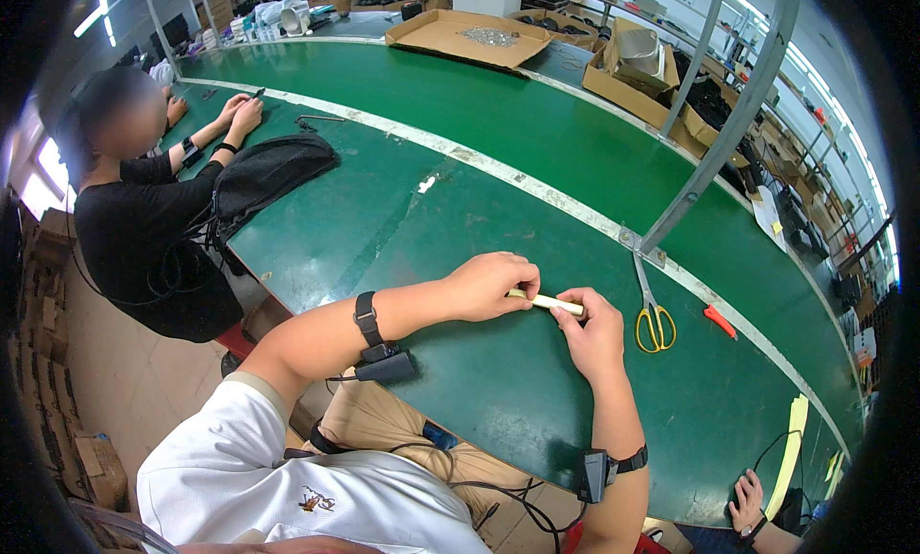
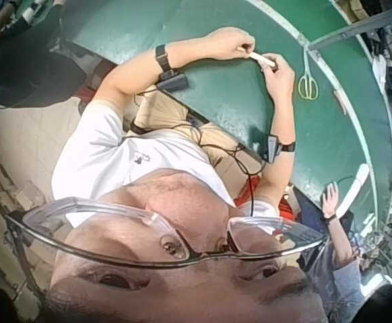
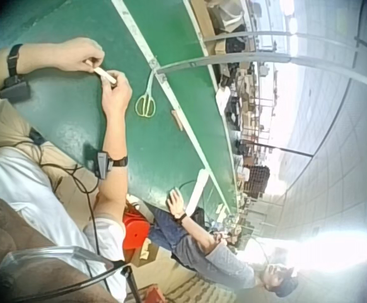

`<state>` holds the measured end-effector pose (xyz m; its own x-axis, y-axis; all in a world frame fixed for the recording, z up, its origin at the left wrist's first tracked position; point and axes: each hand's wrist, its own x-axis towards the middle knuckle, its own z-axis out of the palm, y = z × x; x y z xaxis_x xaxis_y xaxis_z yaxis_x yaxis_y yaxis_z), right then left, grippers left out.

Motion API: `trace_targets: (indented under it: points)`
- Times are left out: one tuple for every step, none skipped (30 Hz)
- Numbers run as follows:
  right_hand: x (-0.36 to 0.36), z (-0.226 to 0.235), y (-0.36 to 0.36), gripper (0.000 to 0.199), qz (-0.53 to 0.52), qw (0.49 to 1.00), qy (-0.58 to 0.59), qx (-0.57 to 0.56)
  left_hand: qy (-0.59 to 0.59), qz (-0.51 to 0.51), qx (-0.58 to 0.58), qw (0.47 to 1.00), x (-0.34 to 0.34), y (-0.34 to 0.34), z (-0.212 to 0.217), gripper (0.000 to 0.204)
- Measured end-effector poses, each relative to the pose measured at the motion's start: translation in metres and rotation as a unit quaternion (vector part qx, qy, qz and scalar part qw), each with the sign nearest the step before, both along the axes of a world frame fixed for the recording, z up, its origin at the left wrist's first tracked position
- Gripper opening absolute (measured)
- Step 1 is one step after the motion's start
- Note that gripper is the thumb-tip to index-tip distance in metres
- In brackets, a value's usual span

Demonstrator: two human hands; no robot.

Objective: Manually assemble or prepare small industrial components on a production line.

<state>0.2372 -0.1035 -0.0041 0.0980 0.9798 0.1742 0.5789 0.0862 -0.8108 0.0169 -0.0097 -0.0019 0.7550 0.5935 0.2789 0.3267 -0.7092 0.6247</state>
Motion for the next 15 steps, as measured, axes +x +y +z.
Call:
trace_targets:
  points:
    - [-0.0003,0.0007,-0.0003,0.018,0.0,1.0,0.0,-0.001,0.0,-0.001,0.0,1.0,0.0,0.0002,-0.0003,0.015]
    - [-0.0007,0.0011,-0.0004,0.018,-0.001,1.0,0.0,-0.003,0.0,-0.001,0.001,1.0,0.0,0.0003,-0.0007,0.015]
    - [-0.0009,0.0012,-0.0002,0.018,-0.001,1.0,0.0,-0.003,0.0,-0.001,0.0,1.0,-0.0002,0.0006,-0.001,0.015]
    - [-0.0008,0.0013,0.0,0.018,-0.001,1.0,-0.002,0.0,0.0,-0.002,0.001,1.0,-0.0002,0.0007,-0.0004,0.015]
    - [-0.0007,0.0013,0.0,0.019,-0.001,1.0,-0.004,0.003,-0.001,-0.003,0.002,1.0,-0.0002,0.0006,0.0001,0.015]
    - [-0.0004,0.0012,0.0,0.019,-0.001,1.0,-0.004,0.003,-0.001,-0.003,0.002,1.0,-0.0001,0.0002,0.0006,0.015]
    - [-0.0003,0.0011,0.0001,0.019,0.0,1.0,-0.006,0.003,0.0,-0.003,0.0,1.0,-0.0003,-0.0003,0.001,0.015]
    - [-0.0001,0.0009,0.0001,0.019,0.001,1.0,-0.007,0.003,0.001,-0.002,-0.002,1.0,-0.0004,-0.0006,0.0013,0.015]
    - [0.0002,0.0003,0.0003,0.019,0.001,1.0,-0.007,0.003,0.001,-0.002,-0.002,1.0,-0.0002,-0.0005,0.0009,0.015]
    - [0.0004,-0.0003,0.0003,0.019,0.001,1.0,-0.008,0.003,0.001,-0.001,-0.002,1.0,0.0,-0.0004,0.0007,0.015]
    - [0.0004,-0.0007,0.0002,0.019,0.001,1.0,-0.009,0.003,0.001,0.0,-0.003,1.0,0.0,-0.0004,0.0003,0.015]
    - [0.0001,-0.0005,-0.0001,0.019,0.001,1.0,-0.009,0.003,0.001,0.0,-0.003,1.0,-0.0002,-0.0005,-0.0001,0.015]
    - [0.0,-0.0002,-0.0001,0.018,0.002,1.0,-0.004,0.003,-0.001,0.0,-0.001,1.0,-0.0003,-0.0005,-0.0003,0.015]
    - [-0.0002,-0.0001,-0.0001,0.018,0.002,1.0,0.001,0.004,-0.002,-0.001,0.001,1.0,-0.0004,-0.0005,-0.0005,0.016]
    - [-0.0003,-0.0002,-0.0001,0.018,0.002,1.0,0.001,0.003,-0.002,-0.001,0.001,1.0,-0.0004,-0.0004,-0.0007,0.016]
